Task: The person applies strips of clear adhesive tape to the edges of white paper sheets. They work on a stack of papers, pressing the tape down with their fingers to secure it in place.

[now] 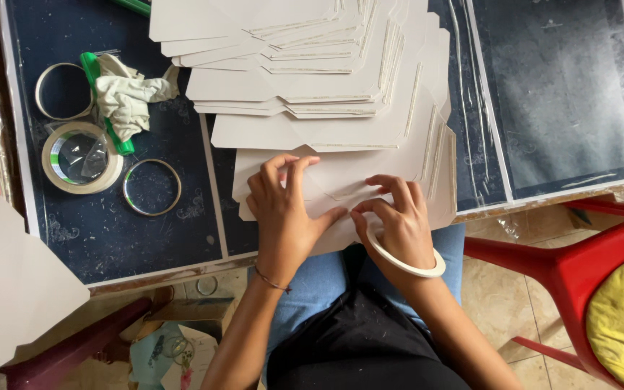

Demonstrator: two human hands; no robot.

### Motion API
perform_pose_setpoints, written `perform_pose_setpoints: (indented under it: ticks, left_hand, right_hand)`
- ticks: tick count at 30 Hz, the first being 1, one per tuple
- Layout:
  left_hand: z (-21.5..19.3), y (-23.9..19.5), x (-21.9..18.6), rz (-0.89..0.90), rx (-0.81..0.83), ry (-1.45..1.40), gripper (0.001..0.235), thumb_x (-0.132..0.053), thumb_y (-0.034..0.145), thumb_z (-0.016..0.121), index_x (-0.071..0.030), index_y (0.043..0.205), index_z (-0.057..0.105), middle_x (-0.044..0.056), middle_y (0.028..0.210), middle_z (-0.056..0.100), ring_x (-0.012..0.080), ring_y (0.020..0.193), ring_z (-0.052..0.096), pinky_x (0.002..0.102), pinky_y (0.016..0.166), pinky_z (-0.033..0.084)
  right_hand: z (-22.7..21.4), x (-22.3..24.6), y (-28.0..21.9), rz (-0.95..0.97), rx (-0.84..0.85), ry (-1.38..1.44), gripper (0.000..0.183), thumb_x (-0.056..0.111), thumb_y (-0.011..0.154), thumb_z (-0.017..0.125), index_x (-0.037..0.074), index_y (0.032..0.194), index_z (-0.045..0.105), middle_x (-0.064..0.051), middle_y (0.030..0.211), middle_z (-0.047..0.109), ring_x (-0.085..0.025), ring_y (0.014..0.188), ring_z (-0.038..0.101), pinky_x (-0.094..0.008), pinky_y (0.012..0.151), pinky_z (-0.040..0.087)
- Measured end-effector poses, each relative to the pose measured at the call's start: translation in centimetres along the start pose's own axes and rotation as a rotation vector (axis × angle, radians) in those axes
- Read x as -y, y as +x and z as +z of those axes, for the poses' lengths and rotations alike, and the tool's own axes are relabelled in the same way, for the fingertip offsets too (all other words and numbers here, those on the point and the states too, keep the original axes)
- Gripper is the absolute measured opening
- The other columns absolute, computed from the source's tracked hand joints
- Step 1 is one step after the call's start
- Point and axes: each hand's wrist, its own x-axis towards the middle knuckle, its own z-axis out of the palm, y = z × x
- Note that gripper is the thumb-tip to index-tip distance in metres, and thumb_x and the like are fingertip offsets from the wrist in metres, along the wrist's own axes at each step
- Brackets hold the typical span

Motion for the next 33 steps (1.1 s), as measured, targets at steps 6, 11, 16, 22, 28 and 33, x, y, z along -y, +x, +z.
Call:
perform_pose_setpoints:
  ticks: [6,11,16,22,28,33]
  left_hand:
    - [-0.9,0.1,-0.3,-0.042,0.059,-0.017,0.095,-0.035,0.062,0.107,-0.024,0.144,0.058,0.006,0.141,0.044,0.0386,0.122,0.047,0.062,0.098,0.045]
    - [-0.8,0.1,-0.2,-0.024,0.047,-0.027,0.094,-0.034,0.064,0.106,-0.024,0.145,0.059,0.006,0.142,0.043,0.0399,0.123,0.045,0.063,0.1,0.043]
    - [-0.4,-0.1,-0.3,-0.033,0.04,-0.014,0.095,-0.036,0.064,0.105,-0.026,0.146,0.059,0.005,0.143,0.043,0.0387,0.125,0.044,0.063,0.102,0.042]
    - [1.2,0.1,-2.9,-0.014,0.013,-0.001,0.099,-0.022,0.064,0.107,-0.019,0.149,0.056,0.012,0.139,0.044,0.0416,0.12,0.047,0.062,0.098,0.047]
    - [6.6,1.2,-7.6,0.139,0.078,-0.142,0.092,-0.016,0.064,0.105,-0.021,0.143,0.057,0.006,0.137,0.043,0.0344,0.119,0.049,0.055,0.098,0.049]
    - [6.6,1.5,-8.1,0.05,0.133,-0.137,0.09,-0.025,0.064,0.106,-0.024,0.139,0.056,0.005,0.139,0.041,0.0334,0.12,0.048,0.054,0.099,0.046]
  right_hand:
    - [-3.3,-2.0,-0.7,0.0,-0.185,0.037,0.013,0.014,0.095,0.088,0.005,0.087,0.082,-0.018,0.136,0.068,-0.031,0.101,0.071,-0.037,0.083,0.061]
    - [-6.4,-4.1,-1.2,0.181,-0.114,-0.032,0.019,0.014,0.091,0.092,0.0,0.086,0.081,-0.02,0.14,0.065,-0.037,0.111,0.07,-0.044,0.094,0.06]
    - [-5.8,-4.9,-1.5,0.22,-0.091,-0.036,0.021,0.015,0.091,0.092,-0.001,0.084,0.081,-0.022,0.139,0.066,-0.04,0.112,0.073,-0.046,0.095,0.061]
    - [-4.8,-6.2,-1.8,0.031,-0.081,-0.217,0.014,0.015,0.088,0.087,0.004,0.083,0.08,-0.016,0.135,0.065,-0.032,0.107,0.07,-0.04,0.092,0.06]
    - [-6.2,-5.1,-2.2,0.01,-0.085,-0.141,0.006,0.004,0.09,0.08,-0.002,0.09,0.081,-0.022,0.14,0.064,-0.037,0.109,0.07,-0.043,0.094,0.062]
    - [-7.4,-5.5,-2.8,0.055,-0.172,-0.019,0.005,0.002,0.096,0.081,-0.002,0.097,0.08,-0.023,0.14,0.064,-0.038,0.108,0.074,-0.045,0.093,0.061]
